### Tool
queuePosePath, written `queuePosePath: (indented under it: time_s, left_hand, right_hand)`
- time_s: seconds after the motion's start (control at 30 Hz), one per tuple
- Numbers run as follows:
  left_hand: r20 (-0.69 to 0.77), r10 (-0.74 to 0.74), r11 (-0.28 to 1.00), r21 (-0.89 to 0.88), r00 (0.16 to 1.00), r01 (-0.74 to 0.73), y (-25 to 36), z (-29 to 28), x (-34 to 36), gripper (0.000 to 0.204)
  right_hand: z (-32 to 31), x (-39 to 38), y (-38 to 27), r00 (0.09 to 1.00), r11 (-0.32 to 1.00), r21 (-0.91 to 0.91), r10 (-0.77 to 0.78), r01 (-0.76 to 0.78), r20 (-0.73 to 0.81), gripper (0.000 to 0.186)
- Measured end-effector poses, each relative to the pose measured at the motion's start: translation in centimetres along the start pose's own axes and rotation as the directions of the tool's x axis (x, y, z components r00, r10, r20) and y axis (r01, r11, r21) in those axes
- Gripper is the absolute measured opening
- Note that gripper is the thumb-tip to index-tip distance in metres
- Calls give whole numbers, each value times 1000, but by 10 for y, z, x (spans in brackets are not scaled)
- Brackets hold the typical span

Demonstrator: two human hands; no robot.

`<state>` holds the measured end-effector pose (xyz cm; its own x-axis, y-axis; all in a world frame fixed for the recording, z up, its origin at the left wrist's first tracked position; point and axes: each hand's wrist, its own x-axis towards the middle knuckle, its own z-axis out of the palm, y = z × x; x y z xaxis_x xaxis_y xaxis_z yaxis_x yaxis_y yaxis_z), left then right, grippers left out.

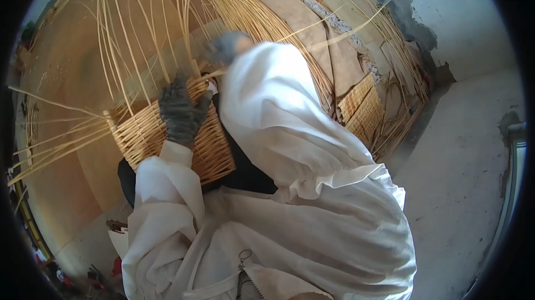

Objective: The person weaves a basket by hand, interlacing thin bamboo strips through a vertical frame. They repeatedly adjust the basket's position and pull the strips tight to maintain tension and alignment.

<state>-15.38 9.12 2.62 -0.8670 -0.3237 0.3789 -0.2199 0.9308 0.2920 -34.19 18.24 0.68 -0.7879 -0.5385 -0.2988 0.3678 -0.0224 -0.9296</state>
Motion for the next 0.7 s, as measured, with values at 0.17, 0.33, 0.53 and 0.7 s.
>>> queuePosePath:
  time_s: [0.17,0.33,0.53,0.7]
  left_hand:
    - [-22,-19,995,-100,1000,17,1,2,-13,69]
    - [-203,138,987,-56,970,-152,54,-1,6,45]
    - [162,126,923,-381,979,-56,52,-28,37,32]
    - [-36,-37,883,-469,999,16,-93,-25,-21,36]
  right_hand:
    - [-16,-116,-5,961,943,316,-179,106,212,16]
    - [-23,-135,-66,671,399,-552,-566,732,480,31]
    - [3,-29,-46,690,792,-421,0,442,724,24]
    - [51,-47,-30,868,484,-788,108,380,485,40]
